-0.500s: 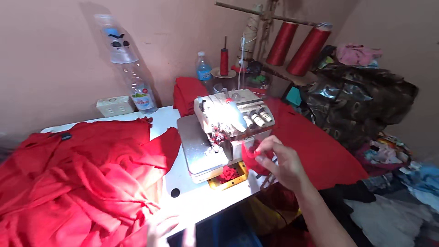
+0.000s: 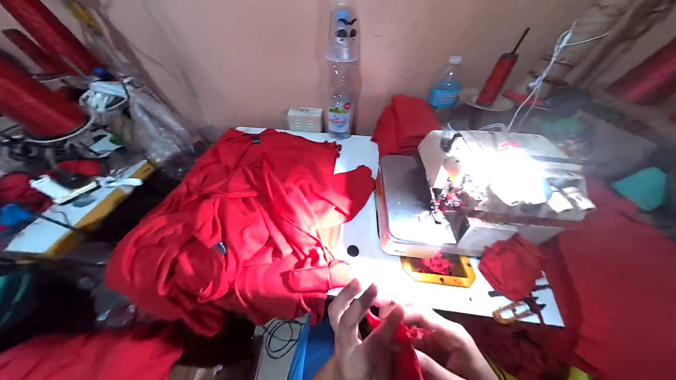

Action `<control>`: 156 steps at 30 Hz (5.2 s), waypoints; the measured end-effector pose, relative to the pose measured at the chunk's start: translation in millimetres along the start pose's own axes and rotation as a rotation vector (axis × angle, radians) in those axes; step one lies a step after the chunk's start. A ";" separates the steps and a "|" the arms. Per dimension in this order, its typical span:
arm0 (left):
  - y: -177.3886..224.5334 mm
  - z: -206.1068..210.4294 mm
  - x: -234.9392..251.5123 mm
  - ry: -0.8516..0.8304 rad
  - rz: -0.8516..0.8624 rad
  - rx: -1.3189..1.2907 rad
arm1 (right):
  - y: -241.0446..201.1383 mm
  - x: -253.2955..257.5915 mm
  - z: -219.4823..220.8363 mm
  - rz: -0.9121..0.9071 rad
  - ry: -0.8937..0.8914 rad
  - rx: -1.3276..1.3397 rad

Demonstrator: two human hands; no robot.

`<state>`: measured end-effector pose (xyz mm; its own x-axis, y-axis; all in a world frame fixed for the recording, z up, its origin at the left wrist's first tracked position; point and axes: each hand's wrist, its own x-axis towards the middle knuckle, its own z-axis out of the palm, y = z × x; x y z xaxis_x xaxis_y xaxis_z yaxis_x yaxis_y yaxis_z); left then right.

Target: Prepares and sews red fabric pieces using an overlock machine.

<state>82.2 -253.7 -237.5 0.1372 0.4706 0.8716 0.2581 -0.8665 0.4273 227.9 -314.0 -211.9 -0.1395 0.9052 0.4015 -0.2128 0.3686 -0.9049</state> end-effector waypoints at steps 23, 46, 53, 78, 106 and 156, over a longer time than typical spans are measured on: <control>-24.8 -47.4 28.6 -0.473 -1.068 -1.026 | 20.3 16.1 -7.0 -0.469 0.148 -0.609; -56.6 -71.6 59.0 -0.960 -0.285 -0.868 | -3.7 48.7 -42.2 -0.175 -0.346 -0.206; -67.8 -52.4 48.5 -0.718 -0.202 -0.948 | -13.9 39.0 -41.4 -0.194 -0.232 0.173; -63.2 -27.2 1.7 -0.357 -0.529 -1.492 | -12.2 54.1 -37.4 0.061 -0.322 0.185; -49.4 -89.6 18.1 -0.400 -0.349 0.464 | 63.7 83.2 -0.6 0.104 -0.038 -0.805; -55.4 74.8 200.1 -1.209 -0.076 -0.050 | 26.8 84.3 -91.3 -0.585 0.812 -1.117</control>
<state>166.8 -99.1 -104.8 0.9345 0.3493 0.0682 0.2710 -0.8227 0.4997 298.8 -208.5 -215.2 0.3418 0.3065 0.8884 0.8333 0.3382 -0.4373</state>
